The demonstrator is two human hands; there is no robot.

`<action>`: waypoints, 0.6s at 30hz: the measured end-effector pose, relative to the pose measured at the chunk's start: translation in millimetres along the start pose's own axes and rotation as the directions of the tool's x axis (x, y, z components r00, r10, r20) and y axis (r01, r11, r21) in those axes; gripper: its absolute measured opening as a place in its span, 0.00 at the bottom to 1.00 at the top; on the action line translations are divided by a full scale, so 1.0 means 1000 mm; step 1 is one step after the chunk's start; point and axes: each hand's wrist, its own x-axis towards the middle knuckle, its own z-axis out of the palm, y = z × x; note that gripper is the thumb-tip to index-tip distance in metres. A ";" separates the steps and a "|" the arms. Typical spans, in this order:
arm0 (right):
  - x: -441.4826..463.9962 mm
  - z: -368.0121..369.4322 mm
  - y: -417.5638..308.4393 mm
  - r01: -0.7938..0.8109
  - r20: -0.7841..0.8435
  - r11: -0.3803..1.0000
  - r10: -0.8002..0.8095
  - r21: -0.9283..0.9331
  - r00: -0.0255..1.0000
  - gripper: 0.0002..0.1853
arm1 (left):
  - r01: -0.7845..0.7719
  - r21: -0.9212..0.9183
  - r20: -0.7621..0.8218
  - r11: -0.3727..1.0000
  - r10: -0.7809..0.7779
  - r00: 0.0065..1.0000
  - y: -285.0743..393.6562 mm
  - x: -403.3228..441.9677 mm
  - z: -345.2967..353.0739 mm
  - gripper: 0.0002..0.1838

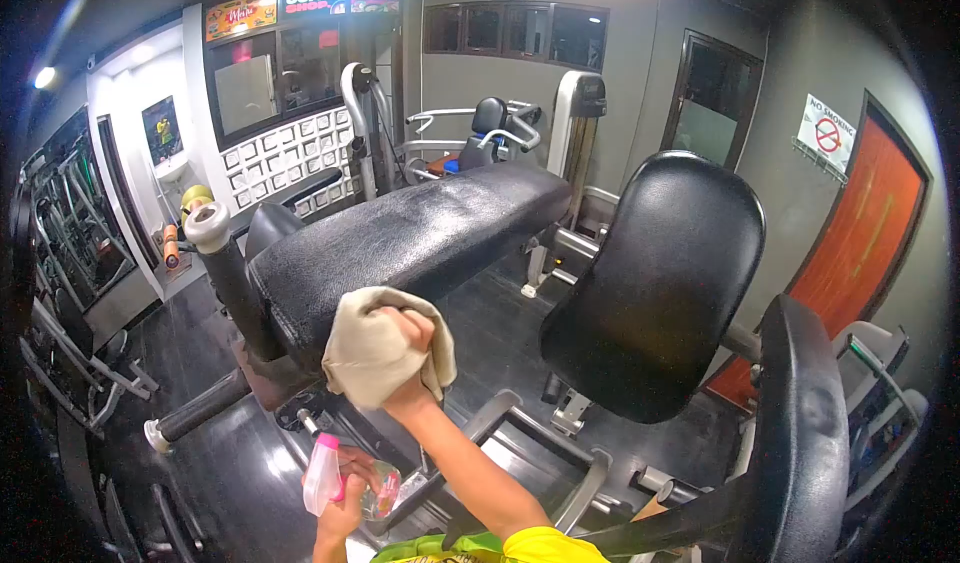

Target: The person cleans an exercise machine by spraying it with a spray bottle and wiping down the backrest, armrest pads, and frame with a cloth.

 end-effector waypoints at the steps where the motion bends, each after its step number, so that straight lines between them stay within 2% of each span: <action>1: -0.004 0.009 0.015 0.154 -0.240 0.988 -0.149 0.001 0.959 0.21 | 0.000 -0.004 0.001 1.000 0.000 1.000 -0.002 0.003 0.000 0.20; 3: -0.003 0.015 0.044 0.085 -0.295 0.974 -0.020 0.211 0.955 0.26 | -0.049 0.000 -0.009 0.999 0.049 0.999 -0.005 0.008 -0.001 0.21; 4: -0.037 0.041 0.102 0.035 -0.161 0.997 -0.046 -0.068 0.986 0.27 | 0.039 -0.034 0.002 0.999 -0.038 0.999 -0.001 0.006 -0.003 0.20; 5: -0.012 0.014 0.097 0.025 -0.130 0.999 -0.028 -0.023 0.991 0.26 | 0.043 -0.030 0.004 0.999 -0.042 0.999 0.000 0.005 -0.002 0.20; 6: -0.001 0.007 0.114 -0.046 -0.180 0.999 0.044 -0.007 0.983 0.23 | 0.064 -0.134 -0.010 0.989 -0.066 0.998 0.001 0.006 0.002 0.20; 7: 0.011 0.001 0.127 -0.104 -0.261 0.970 0.044 -0.219 0.964 0.17 | 0.085 -0.237 -0.021 0.968 -0.093 0.995 0.002 0.006 0.003 0.19; 8: 0.013 0.006 0.152 -0.342 -0.335 0.939 0.319 -0.013 0.887 0.13 | 0.087 -0.234 -0.019 0.968 -0.094 0.995 0.000 0.004 0.002 0.19; 9: 0.019 0.004 0.171 -0.324 -0.389 0.945 0.281 -0.049 0.878 0.10 | 0.053 -0.180 0.044 0.982 -0.046 0.998 -0.004 0.002 0.001 0.19; 10: 0.022 0.002 0.178 -0.411 -0.341 0.911 0.394 0.025 0.854 0.09 | 0.018 -0.132 0.111 0.991 -0.003 0.994 -0.004 0.001 0.001 0.18; 11: 0.023 0.000 0.182 -0.494 -0.285 0.865 0.498 0.093 0.819 0.09 | 0.019 -0.137 0.114 0.990 -0.004 0.993 -0.003 0.000 0.003 0.18; 13: 0.018 0.002 0.166 -0.437 -0.300 0.890 0.454 0.128 0.839 0.09 | 0.148 -0.245 0.186 0.958 -0.104 0.977 0.003 -0.002 0.009 0.17; 14: 0.016 0.004 0.145 -0.340 -0.372 0.940 0.316 0.001 0.873 0.09 | 0.118 -0.260 0.210 0.958 -0.063 0.976 -0.001 0.000 0.012 0.16; 15: 0.007 0.005 0.131 -0.358 -0.257 0.934 0.342 -0.014 0.904 0.09 | 0.119 -0.251 0.207 0.961 -0.067 0.976 -0.005 -0.002 0.015 0.16; 16: 0.003 0.009 0.114 -0.317 -0.198 0.946 0.323 0.061 0.926 0.10 | 0.132 -0.238 0.246 0.962 -0.072 0.967 -0.009 -0.002 0.019 0.15; 17: -0.001 0.013 0.094 -0.185 -0.196 0.976 0.205 0.115 0.959 0.12 | 0.146 -0.232 0.287 0.962 -0.076 0.955 -0.012 -0.002 0.022 0.15; 18: -0.010 0.009 0.087 -0.053 -0.087 0.996 0.059 0.071 0.994 0.18 | 0.162 -0.203 0.300 0.966 -0.096 0.949 -0.010 0.000 0.025 0.14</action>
